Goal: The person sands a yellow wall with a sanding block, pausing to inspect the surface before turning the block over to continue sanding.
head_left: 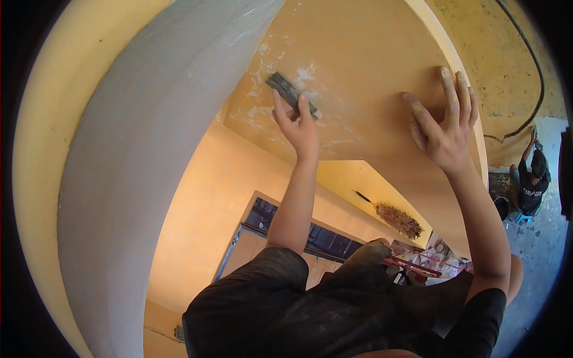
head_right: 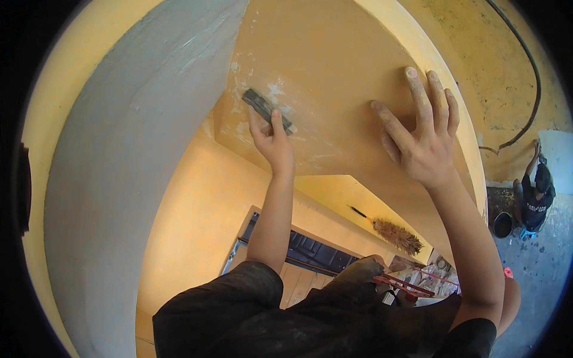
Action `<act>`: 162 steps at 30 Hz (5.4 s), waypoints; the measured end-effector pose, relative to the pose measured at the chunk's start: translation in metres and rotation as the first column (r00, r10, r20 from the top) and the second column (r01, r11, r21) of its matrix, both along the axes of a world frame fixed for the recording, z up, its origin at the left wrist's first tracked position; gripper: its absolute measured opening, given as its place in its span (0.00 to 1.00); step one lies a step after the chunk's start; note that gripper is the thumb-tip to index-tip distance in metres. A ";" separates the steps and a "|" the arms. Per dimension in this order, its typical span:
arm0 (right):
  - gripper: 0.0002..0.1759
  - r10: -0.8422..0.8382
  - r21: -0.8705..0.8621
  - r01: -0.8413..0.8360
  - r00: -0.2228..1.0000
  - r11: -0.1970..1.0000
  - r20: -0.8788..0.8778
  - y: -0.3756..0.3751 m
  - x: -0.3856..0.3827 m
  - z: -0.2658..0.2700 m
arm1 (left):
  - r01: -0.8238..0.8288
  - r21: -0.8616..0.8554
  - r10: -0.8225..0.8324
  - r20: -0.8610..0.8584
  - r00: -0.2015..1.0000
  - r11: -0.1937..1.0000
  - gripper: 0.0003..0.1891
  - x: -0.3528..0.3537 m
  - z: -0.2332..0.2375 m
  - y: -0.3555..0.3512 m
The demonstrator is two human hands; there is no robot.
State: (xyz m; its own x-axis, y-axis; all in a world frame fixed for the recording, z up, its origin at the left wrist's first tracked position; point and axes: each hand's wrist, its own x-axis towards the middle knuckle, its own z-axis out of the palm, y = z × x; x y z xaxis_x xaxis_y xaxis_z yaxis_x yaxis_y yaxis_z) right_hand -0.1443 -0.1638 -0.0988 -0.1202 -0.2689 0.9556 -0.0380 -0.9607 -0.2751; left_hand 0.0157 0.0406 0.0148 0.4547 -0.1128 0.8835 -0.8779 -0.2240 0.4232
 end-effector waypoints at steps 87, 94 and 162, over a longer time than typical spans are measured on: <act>0.22 0.070 -0.054 -0.067 0.996 0.996 0.052 -0.011 0.007 -0.012 | -0.176 0.315 0.205 -0.060 0.977 0.933 0.29 -0.045 -0.050 0.017; 0.22 0.073 -0.049 -0.069 0.995 0.996 0.074 -0.010 0.008 -0.011 | -0.185 0.329 0.211 -0.046 0.976 0.926 0.29 -0.044 -0.049 0.018; 0.21 0.078 -0.083 -0.068 0.989 0.994 0.124 -0.012 0.009 -0.007 | -0.158 0.314 0.185 -0.058 0.981 0.936 0.30 -0.040 -0.052 0.018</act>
State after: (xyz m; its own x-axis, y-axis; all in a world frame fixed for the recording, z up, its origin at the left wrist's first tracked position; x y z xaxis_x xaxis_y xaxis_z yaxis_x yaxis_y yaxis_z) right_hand -0.1352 -0.1761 -0.1060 -0.2245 -0.2060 0.9525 0.0633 -0.9784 -0.1967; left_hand -0.0244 0.0589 -0.0373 0.5628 -0.2856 0.7757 -0.7785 -0.4986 0.3813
